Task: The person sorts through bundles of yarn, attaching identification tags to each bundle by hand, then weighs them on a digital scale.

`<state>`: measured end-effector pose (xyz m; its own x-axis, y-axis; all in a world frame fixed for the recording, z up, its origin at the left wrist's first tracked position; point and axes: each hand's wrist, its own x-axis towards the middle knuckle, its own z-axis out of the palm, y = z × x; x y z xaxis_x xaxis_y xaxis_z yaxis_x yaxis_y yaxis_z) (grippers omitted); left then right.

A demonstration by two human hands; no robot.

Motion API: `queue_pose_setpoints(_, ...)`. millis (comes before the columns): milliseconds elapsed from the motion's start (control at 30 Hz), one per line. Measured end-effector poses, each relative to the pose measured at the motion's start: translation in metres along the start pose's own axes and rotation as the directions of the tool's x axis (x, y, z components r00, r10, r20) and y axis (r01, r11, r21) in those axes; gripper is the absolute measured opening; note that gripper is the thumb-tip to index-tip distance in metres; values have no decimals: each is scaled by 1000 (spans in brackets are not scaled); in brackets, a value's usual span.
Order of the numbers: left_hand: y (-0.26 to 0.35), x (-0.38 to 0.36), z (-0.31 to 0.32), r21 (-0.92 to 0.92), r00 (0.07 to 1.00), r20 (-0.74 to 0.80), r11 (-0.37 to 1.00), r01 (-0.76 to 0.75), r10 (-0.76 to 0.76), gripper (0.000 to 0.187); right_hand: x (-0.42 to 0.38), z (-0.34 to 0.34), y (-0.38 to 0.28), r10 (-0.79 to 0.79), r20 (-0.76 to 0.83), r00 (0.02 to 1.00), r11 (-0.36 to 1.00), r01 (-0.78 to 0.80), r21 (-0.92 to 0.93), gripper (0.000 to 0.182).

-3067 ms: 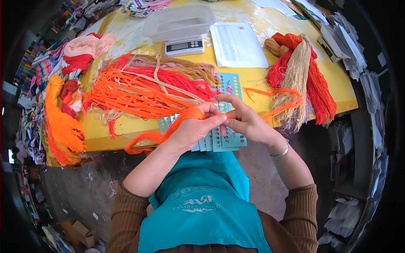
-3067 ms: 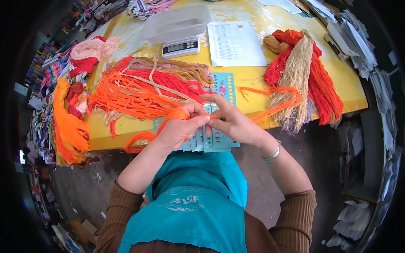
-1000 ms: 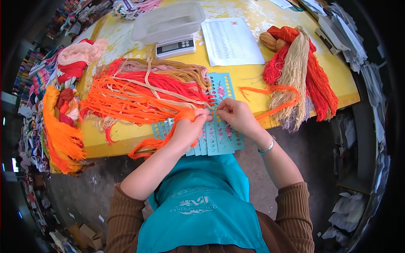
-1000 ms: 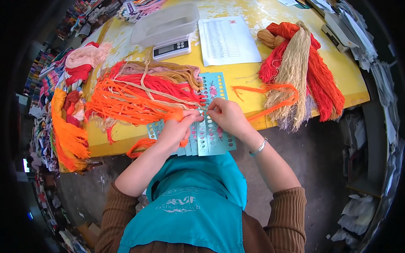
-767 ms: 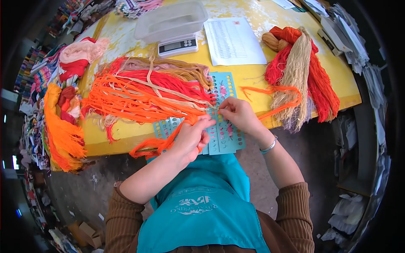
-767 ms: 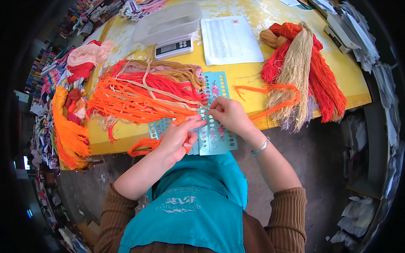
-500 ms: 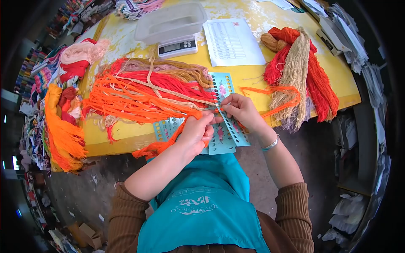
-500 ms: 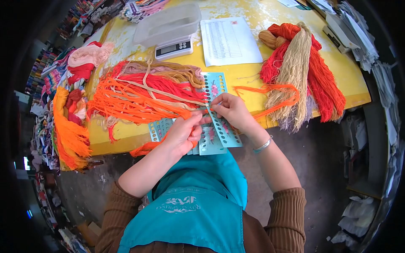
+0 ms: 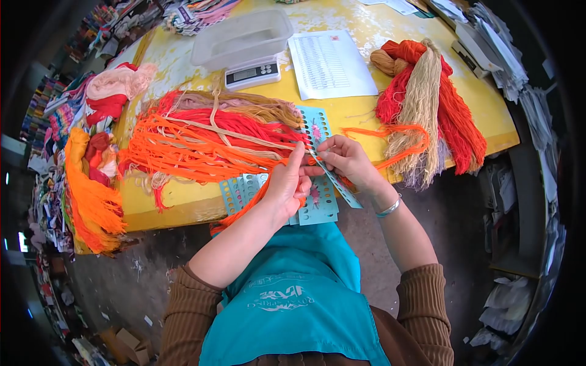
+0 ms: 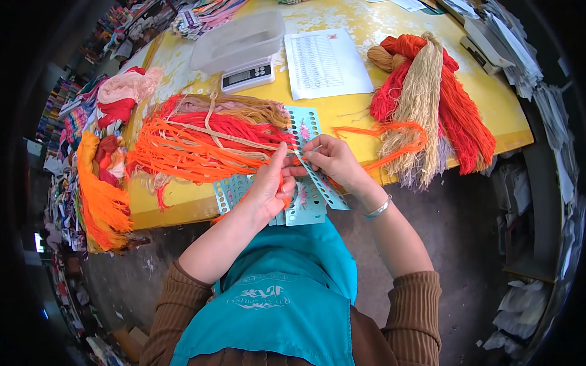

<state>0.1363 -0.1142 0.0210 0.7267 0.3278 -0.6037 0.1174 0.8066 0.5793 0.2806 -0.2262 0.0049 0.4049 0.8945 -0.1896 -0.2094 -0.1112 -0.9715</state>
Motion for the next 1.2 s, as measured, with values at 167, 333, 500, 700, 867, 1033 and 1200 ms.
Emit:
queue_pose_setpoints(167, -8, 3, -5, 103, 997, -23, 992, -75, 77, 24, 1, 1, 0, 3, -2, 1000, 1000, -3, -28, 13)
queue_pose_setpoints(333, -8, 5, -7, 108, 996, -16, 991, -81, 84, 19, 1, 2, -2, 15, -2, 1000, 1000, -15, -26, 13)
queue_pose_setpoints(500, -3, 1, -10, 283, 984, -57, 948, -145, 167, 15, 5, 5, 3, 19, 23, 1000, 988, -15, -152, 15)
queue_pose_setpoints(700, 16, -7, -32, 425, 960, -23, 872, -244, 280, 14, 11, 14, 7, -17, 37, 999, 885, 33, -465, 18)
queue_pose_setpoints(867, 10, -12, -22, 329, 986, 106, 932, -154, 125, 14, 9, 21, 3, -70, -25, 997, 700, 31, -713, 29)
queue_pose_setpoints(1033, 8, -5, -20, 364, 994, 64, 926, -105, 88, 25, 17, 18, 17, -46, -125, 991, 831, -32, -555, 38)
queue_pose_setpoints(1200, 14, 4, -7, 709, 955, 147, 645, -284, 258, 25, 15, 13, 6, 64, -25, 998, 944, -69, -323, 40)
